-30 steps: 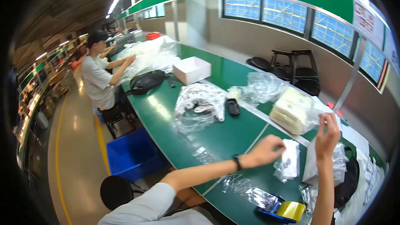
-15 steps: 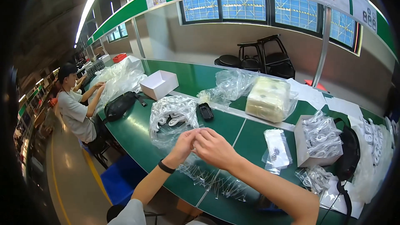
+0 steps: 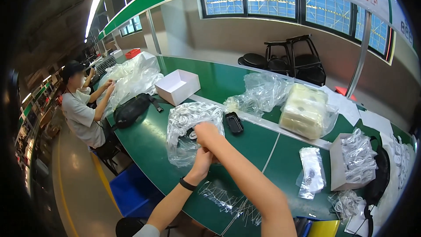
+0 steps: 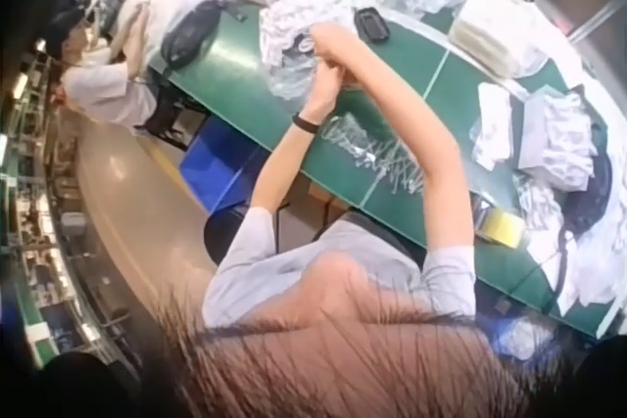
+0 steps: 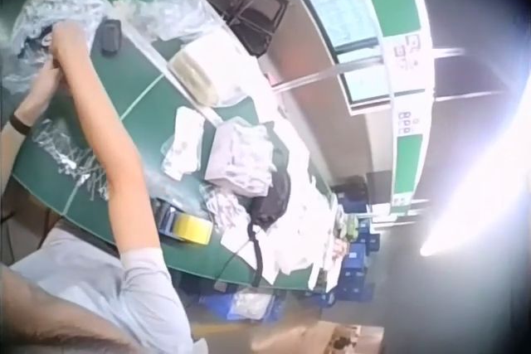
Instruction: Coiling white electronic cables and placing them into individual plastic bags.
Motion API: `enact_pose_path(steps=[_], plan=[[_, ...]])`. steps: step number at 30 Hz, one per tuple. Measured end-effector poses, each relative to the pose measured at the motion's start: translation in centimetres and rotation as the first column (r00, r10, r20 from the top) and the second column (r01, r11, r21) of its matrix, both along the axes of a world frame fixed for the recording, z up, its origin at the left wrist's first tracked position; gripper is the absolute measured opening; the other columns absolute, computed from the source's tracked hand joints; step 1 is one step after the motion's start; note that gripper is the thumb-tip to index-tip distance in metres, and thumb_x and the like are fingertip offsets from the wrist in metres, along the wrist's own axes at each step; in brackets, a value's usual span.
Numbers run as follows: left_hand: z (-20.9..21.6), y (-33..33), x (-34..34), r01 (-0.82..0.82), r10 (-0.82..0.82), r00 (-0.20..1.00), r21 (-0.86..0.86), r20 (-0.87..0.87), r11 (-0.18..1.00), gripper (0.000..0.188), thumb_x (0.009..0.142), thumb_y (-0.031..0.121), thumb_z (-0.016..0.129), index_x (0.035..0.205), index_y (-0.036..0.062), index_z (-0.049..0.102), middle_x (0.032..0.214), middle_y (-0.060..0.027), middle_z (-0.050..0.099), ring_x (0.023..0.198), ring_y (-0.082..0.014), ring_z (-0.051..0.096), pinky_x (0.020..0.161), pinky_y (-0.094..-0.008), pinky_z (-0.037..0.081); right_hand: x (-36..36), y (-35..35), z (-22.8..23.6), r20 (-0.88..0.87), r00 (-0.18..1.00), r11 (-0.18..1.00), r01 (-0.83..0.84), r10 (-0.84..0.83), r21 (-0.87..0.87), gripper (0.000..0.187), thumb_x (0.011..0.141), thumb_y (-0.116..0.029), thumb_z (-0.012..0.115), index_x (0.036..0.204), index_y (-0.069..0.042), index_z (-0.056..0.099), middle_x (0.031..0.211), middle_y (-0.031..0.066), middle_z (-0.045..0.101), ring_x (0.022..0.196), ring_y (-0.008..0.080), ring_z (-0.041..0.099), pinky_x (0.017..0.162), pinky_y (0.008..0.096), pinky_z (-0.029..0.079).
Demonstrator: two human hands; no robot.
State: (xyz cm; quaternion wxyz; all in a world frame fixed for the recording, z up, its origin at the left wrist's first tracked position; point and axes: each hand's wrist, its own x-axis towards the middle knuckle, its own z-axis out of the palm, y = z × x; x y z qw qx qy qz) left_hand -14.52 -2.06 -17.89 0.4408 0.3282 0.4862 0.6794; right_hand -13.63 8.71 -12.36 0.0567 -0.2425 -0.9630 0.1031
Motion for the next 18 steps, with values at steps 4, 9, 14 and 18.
enact_pose_path(steps=[4,9,14,18], plan=[[0.6,0.1,1.0,0.064,-0.063,0.998,-0.109,0.014,0.992,0.016,0.100,0.011,0.047,0.105,0.0040,0.060,0.084,-0.0001,0.063,0.065,-0.0092,0.056,0.059,-0.0239,0.044,-1.0,1.4,-1.9,0.045,0.999,0.979,-0.021,0.012,0.202,0.011,0.074,-0.007,0.063,0.082,-0.006,0.071,0.086,0.0155,0.070,0.087,0.0338,0.068,0.078,0.0441,0.054],[-0.5,0.5,0.6,0.050,-0.050,0.999,0.014,0.008,0.999,0.013,0.100,0.007,0.046,0.095,0.0022,0.056,0.071,-0.0022,0.058,0.057,-0.0100,0.054,0.051,-0.0256,0.042,0.4,0.2,0.8,-0.079,0.992,0.976,-0.084,0.102,0.201,0.011,0.075,-0.008,0.063,0.084,-0.006,0.070,0.085,0.0150,0.070,0.084,0.0335,0.068,0.075,0.0433,0.054],[0.7,-0.2,1.0,0.016,-0.018,0.999,0.045,0.048,0.999,0.011,0.099,0.013,0.054,0.104,0.0024,0.054,0.077,-0.0056,0.062,0.062,-0.0110,0.058,0.059,-0.0249,0.049,6.5,-0.8,5.1,-0.450,0.864,0.969,-0.160,0.229,0.186,0.021,0.077,-0.010,0.063,0.096,-0.001,0.059,0.090,0.0191,0.067,0.086,0.0361,0.067,0.074,0.0439,0.053],[1.9,0.0,1.1,0.090,-0.092,0.995,-0.033,-0.048,0.995,0.021,0.096,0.014,0.060,0.111,-0.0011,0.056,0.096,-0.0163,0.071,0.069,-0.0141,0.066,0.065,-0.0271,0.056,11.7,-0.6,7.3,-0.538,0.840,0.988,-0.009,-0.075,-0.151,0.023,0.082,-0.011,0.066,0.101,0.001,0.059,0.082,0.0165,0.068,0.074,0.0309,0.067,0.069,0.0392,0.052]])
